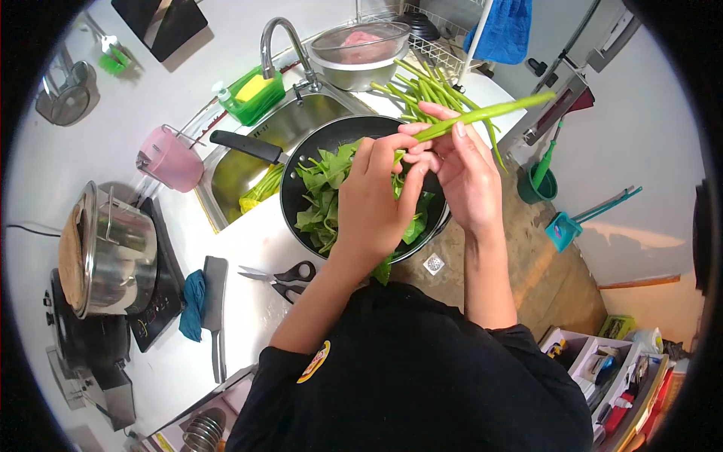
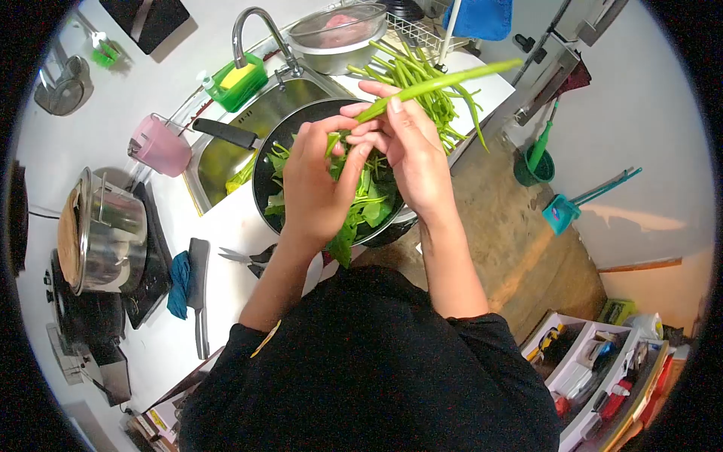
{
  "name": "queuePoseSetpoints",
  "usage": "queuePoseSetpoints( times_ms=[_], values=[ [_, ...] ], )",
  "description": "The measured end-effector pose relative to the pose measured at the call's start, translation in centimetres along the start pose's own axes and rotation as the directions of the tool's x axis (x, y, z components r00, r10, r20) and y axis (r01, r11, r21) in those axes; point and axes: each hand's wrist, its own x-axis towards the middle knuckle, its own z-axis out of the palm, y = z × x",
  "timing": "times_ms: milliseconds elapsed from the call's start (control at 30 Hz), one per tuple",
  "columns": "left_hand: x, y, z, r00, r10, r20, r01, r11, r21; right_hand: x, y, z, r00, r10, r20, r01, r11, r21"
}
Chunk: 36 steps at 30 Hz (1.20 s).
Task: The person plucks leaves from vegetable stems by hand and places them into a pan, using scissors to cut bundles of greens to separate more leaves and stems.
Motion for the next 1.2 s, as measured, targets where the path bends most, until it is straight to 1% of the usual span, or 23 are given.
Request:
queuePoseSetpoints(
  times_ms=[33, 133, 233, 333, 433, 467, 533, 567, 633, 667, 700, 733, 767, 800, 867, 900, 933, 967, 1000, 1067, 1133, 1167, 1200],
  values=[
    [0.0, -0.5, 0.4, 0.991, 0.108, -0.077, -0.101, 0.991, 0.088, 0.0, 0.1, -0.3, 1.000, -0.002, -0.004, 0.002, 0.998, -0.055],
    [-0.1, -0.9, 0.1, 0.984, 0.135, -0.113, -0.106, 0.968, 0.227, 0.0, 0.3, -0.7, 1.000, -0.011, 0.007, 0.012, 0.982, -0.189],
    [0.4, -2.0, 0.2, 0.973, 0.188, -0.134, -0.174, 0.979, 0.108, 0.1, 0.2, -0.8, 0.999, -0.046, 0.006, 0.046, 0.947, -0.317],
    [0.3, -1.9, 0.0, 0.997, 0.068, -0.035, -0.067, 0.997, 0.042, 0.0, 0.1, -0.8, 0.996, -0.088, -0.034, 0.072, 0.940, -0.333],
    [0.3, -2.6, 0.2, 0.997, 0.069, -0.030, -0.069, 0.998, -0.004, 0.5, 0.0, -1.1, 0.983, -0.167, -0.075, 0.124, 0.909, -0.397],
    [0.2, -2.5, 0.0, 1.000, -0.017, 0.020, 0.018, 0.999, -0.038, 0.5, 0.0, -1.3, 0.976, -0.200, -0.082, 0.146, 0.889, -0.433],
    [0.1, -2.1, -0.4, 0.975, -0.183, 0.127, 0.195, 0.977, -0.092, 0.6, -0.1, -1.4, 0.982, -0.149, -0.113, 0.090, 0.907, -0.411],
    [0.2, -2.3, -0.3, 0.954, -0.277, 0.113, 0.297, 0.923, -0.245, 0.5, 0.1, -1.4, 0.982, -0.149, -0.115, 0.086, 0.898, -0.431],
    [0.5, -3.2, 0.0, 0.882, -0.453, 0.132, 0.449, 0.721, -0.528, 0.3, 0.6, -1.2, 0.983, -0.157, -0.097, 0.089, 0.863, -0.497],
    [0.7, -3.8, 0.1, 0.848, -0.518, 0.114, 0.473, 0.641, -0.604, 0.0, 1.1, -0.8, 0.983, -0.165, -0.077, 0.098, 0.835, -0.541],
    [1.0, -4.4, 0.1, 0.808, -0.580, 0.104, 0.486, 0.556, -0.675, -0.4, 1.5, -0.1, 0.989, -0.105, -0.105, 0.027, 0.819, -0.573],
    [1.2, -4.9, -0.1, 0.763, -0.638, 0.102, 0.487, 0.464, -0.740, -0.7, 2.0, 0.3, 0.990, -0.101, -0.101, 0.031, 0.840, -0.542],
    [1.9, -4.2, -1.0, 0.676, -0.726, 0.125, 0.483, 0.309, -0.819, -0.8, 1.9, 0.2, 0.992, -0.092, -0.090, 0.030, 0.846, -0.533],
    [2.2, -5.4, -1.9, 0.726, -0.680, 0.109, 0.389, 0.275, -0.879, -0.9, 1.8, 0.1, 0.994, -0.082, -0.078, 0.029, 0.852, -0.523],
    [2.1, -5.7, -3.8, 0.839, -0.528, 0.133, 0.350, 0.336, -0.874, -0.6, 1.2, -0.6, 1.000, 0.003, -0.031, -0.020, 0.838, -0.546],
    [2.2, -4.8, -3.7, 0.889, -0.455, 0.060, 0.351, 0.589, -0.728, -0.5, 1.1, -0.9, 0.999, 0.046, -0.014, -0.046, 0.828, -0.559],
    [2.1, -3.7, -3.3, 0.932, -0.363, 0.013, 0.316, 0.791, -0.523, -0.4, 1.3, -0.9, 1.000, 0.014, -0.019, -0.022, 0.849, -0.528],
    [1.9, -3.0, -2.7, 0.966, -0.258, -0.010, 0.246, 0.929, -0.277, -0.3, 1.6, -0.7, 1.000, -0.016, -0.022, 0.003, 0.867, -0.497],
    [1.5, -3.2, -1.8, 0.987, -0.162, -0.004, 0.159, 0.970, -0.183, -0.1, 1.8, -0.4, 0.999, -0.045, -0.019, 0.031, 0.885, -0.465],
    [0.3, -2.5, -0.5, 0.976, -0.216, 0.035, 0.218, 0.951, -0.217, -0.2, 1.8, 0.3, 0.996, -0.044, -0.072, 0.008, 0.896, -0.444],
    [-0.2, -2.6, 0.7, 0.990, -0.138, -0.012, 0.131, 0.964, -0.232, -0.1, 2.3, 0.5, 0.990, -0.082, -0.119, 0.028, 0.918, -0.395],
    [-0.3, -2.6, 0.8, 0.995, -0.097, -0.033, 0.087, 0.967, -0.239, -0.1, 2.3, 0.2, 0.989, -0.060, -0.132, 0.001, 0.914, -0.406],
    [-0.3, -2.7, 0.7, 0.999, -0.048, -0.016, 0.045, 0.986, -0.159, -0.1, 2.1, 0.0, 0.991, -0.036, -0.126, -0.031, 0.870, -0.493]
  ],
)
